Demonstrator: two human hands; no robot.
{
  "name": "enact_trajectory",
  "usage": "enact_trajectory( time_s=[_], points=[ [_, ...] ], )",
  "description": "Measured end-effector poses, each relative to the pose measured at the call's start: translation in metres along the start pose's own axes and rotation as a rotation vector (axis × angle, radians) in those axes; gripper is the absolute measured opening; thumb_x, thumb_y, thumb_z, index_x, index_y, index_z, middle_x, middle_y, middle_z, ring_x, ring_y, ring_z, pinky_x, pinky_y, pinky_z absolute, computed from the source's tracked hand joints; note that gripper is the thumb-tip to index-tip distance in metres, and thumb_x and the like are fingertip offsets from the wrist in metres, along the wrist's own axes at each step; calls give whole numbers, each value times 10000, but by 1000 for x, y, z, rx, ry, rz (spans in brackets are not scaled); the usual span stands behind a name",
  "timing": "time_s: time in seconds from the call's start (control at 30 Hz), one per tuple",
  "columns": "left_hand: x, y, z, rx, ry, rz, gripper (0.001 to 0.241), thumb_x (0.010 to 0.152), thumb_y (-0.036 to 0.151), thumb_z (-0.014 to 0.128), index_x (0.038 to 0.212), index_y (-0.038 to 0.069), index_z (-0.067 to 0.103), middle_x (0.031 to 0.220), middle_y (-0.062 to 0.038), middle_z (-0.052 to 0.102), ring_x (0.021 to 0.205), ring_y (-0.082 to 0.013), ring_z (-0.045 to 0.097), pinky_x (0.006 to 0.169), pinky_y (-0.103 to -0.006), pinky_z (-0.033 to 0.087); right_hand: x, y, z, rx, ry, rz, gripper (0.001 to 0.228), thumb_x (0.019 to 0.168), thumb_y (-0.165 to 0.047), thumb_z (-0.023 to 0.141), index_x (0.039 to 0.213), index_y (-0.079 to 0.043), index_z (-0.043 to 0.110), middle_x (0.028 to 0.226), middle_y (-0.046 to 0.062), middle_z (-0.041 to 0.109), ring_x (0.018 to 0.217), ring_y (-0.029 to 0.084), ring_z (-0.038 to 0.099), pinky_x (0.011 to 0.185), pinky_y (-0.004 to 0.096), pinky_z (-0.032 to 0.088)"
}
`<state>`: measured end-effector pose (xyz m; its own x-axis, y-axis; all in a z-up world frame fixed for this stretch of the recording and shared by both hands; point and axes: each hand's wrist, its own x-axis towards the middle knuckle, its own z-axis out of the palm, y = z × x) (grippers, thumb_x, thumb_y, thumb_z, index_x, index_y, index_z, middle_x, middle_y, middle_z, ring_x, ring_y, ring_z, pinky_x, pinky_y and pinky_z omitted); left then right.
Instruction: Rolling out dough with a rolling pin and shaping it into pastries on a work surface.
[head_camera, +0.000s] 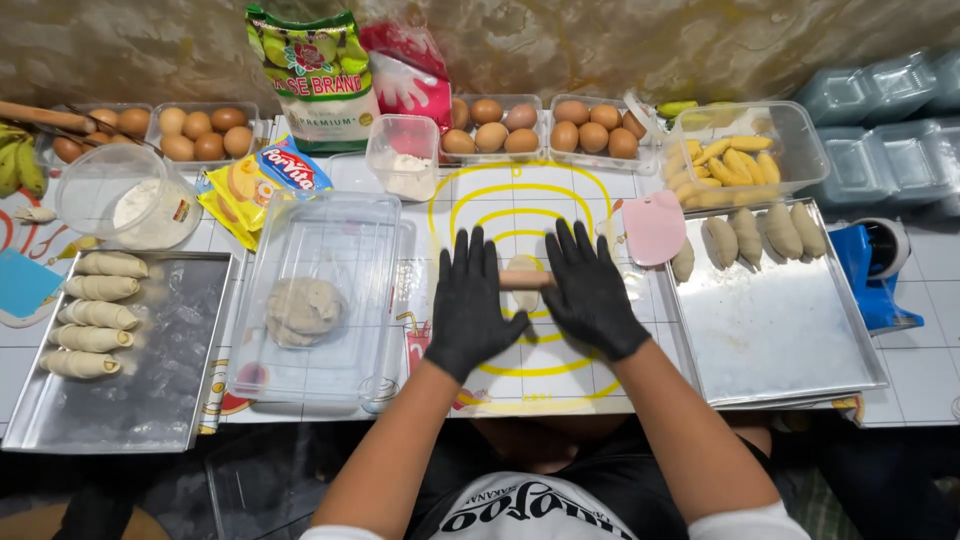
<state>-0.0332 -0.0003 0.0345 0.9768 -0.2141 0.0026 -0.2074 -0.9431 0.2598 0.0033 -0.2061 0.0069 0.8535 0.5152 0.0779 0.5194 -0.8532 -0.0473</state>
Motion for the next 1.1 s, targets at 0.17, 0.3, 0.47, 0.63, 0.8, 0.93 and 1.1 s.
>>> enact_trajectory(
  time_s=[0.17, 0.3, 0.47, 0.63, 0.8, 0.93, 1.1],
  points=[
    [-66, -5, 28, -27, 80, 138, 1118, 714, 543, 689, 1565, -23, 233, 1649, -247, 201, 1541, -413, 149, 1234, -552, 117, -58, -28, -7, 97, 38, -44, 861, 867, -420, 555, 1589, -43, 275, 1654, 224, 255, 1509, 402, 276, 1204, 554, 212],
    [-25, -6, 7, 18, 32, 105, 1004, 790, 581, 600, 1531, -37, 324, 1610, -283, 277, 1516, -430, 211, 1212, -576, 158, -18, -10, -1, 30, -1, -7, 777, 915, -451, 501, 1566, -53, 352, 1623, 218, 340, 1488, 387, 330, 1191, 567, 225],
    [59, -24, 33, 7, 134, 17, 966, 850, 646, 513, 1517, -42, 389, 1635, -285, 240, 1526, -452, 184, 1223, -568, 164, 52, 27, 17, 59, 5, 81, 740, 1045, -515, 327, 1589, -14, 300, 1646, 283, 245, 1511, 469, 237, 1189, 644, 189],
    [9, -12, 23, 14, 151, 20, 963, 831, 628, 542, 1502, -50, 414, 1627, -295, 260, 1519, -464, 208, 1211, -568, 189, 12, -11, -15, 21, 38, 91, 734, 1055, -493, 343, 1574, 25, 303, 1638, 306, 249, 1507, 475, 243, 1182, 649, 196],
    [-69, -7, 26, -69, 71, 168, 985, 827, 516, 594, 1555, -58, 263, 1625, -299, 231, 1508, -460, 174, 1208, -552, 105, -57, -36, -8, 15, -5, 17, 809, 971, -534, 428, 1588, -38, 264, 1652, 231, 252, 1523, 413, 212, 1198, 544, 185],
    [-16, -13, 18, -58, 90, 147, 937, 832, 526, 570, 1530, -51, 330, 1594, -304, 301, 1493, -457, 244, 1199, -580, 152, -9, -13, -8, 27, 35, 16, 777, 977, -521, 450, 1564, -27, 326, 1630, 243, 304, 1502, 423, 274, 1188, 563, 223],
    [79, -34, 40, 33, 169, -36, 961, 887, 633, 444, 1541, -61, 327, 1654, -298, 181, 1541, -474, 120, 1234, -577, 118, 65, 22, 0, 150, 79, 135, 727, 1082, -498, 284, 1610, -2, 220, 1677, 276, 137, 1535, 466, 152, 1229, 586, 134]
  ],
)
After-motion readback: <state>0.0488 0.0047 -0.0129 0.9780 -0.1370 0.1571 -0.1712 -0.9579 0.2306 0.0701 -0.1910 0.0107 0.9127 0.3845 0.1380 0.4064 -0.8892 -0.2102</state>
